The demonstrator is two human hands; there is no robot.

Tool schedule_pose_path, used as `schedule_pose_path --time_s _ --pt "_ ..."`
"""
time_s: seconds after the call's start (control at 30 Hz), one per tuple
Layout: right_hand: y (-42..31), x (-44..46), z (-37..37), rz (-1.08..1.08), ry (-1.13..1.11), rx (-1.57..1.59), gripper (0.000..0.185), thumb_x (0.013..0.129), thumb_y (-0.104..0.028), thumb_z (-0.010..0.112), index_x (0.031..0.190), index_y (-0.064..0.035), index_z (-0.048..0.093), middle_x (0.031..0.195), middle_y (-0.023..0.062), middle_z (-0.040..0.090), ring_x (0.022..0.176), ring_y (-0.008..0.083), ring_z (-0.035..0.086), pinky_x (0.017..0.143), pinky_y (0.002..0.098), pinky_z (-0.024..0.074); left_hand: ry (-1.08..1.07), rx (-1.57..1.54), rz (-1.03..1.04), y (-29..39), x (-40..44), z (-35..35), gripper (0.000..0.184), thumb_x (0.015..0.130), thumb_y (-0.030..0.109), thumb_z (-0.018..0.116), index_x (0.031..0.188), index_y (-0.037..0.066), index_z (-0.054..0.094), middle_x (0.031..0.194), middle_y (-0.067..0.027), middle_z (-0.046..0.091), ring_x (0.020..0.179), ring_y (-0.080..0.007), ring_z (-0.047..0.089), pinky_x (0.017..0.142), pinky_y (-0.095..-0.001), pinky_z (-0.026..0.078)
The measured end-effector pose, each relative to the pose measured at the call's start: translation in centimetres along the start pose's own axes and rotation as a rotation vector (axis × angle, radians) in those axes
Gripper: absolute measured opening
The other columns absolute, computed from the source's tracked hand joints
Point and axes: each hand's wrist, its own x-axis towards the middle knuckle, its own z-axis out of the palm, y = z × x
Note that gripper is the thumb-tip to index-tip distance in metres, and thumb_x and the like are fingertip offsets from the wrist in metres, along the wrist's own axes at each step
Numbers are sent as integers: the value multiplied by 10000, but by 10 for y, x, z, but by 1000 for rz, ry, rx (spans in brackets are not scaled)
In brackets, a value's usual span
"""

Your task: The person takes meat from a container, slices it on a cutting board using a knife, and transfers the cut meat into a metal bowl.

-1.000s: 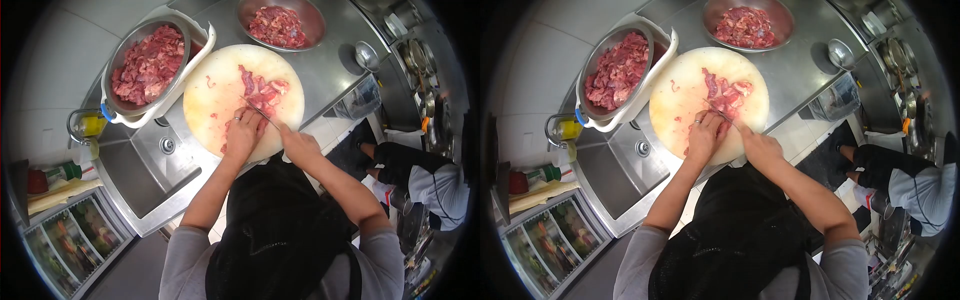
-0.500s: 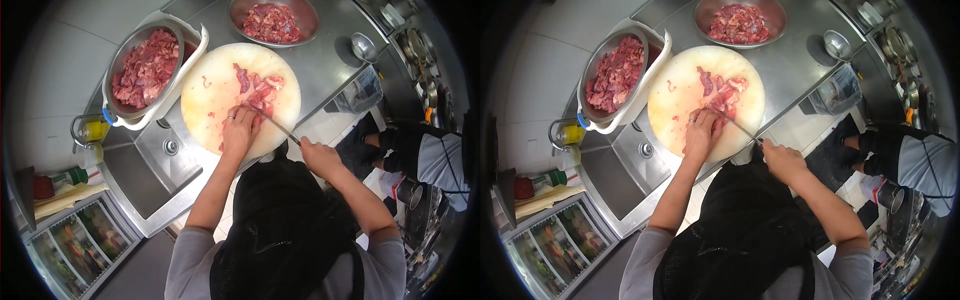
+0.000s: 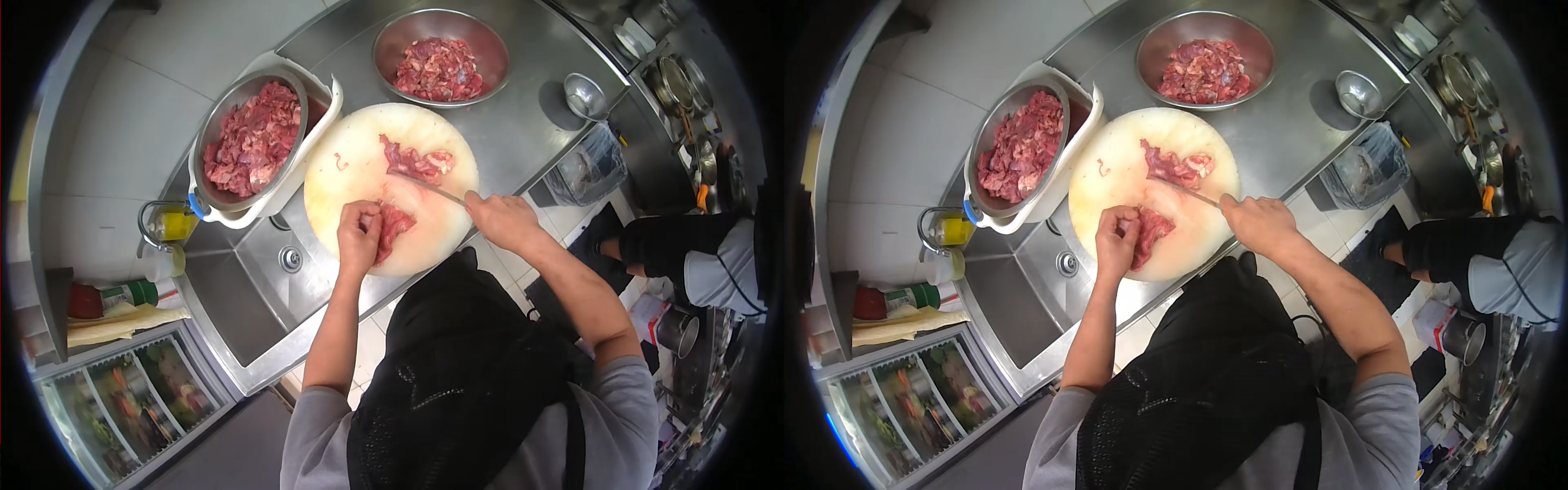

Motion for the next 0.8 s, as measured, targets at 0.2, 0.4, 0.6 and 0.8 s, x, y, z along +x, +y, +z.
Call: schedule_pose_path --time_s 0.2,0.4,0.6,0.8 --pt "4 -31 -22 38 201 140 260 1143 -321 525 1145 -79 619 868 247 762 891 493 761 811 618 591 133 -181 -159 48 45 23 170 1054 78 757 1208 26 705 1102 -30 725 989 -135 669 910 -302 555" --pt "30 -52 -3 43 134 171 252 1135 -340 563 1184 -97 609 838 245 737 884 510 741 791 643 578 32 131 226 62 56 -3 298 971 92 803 1247 9 728 1259 -200 738 1178 -395 713 1080 -439 540" --pt "18 -51 53 -75 118 184 291 1132 -376 564 1208 -102 627 821 248 723 848 534 725 814 650 581 -171 613 359 41 -43 -20 588 835 265 920 1348 70 708 1405 -159 666 1260 -388 624 1106 -526 484" --pt "3 -45 38 -9 85 207 290 1138 -367 563 1211 -91 610 883 281 733 891 550 709 817 663 560 -93 613 127 39 -49 -9 682 875 263 888 1466 60 616 1414 -141 664 1301 -396 562 1092 -531 459"
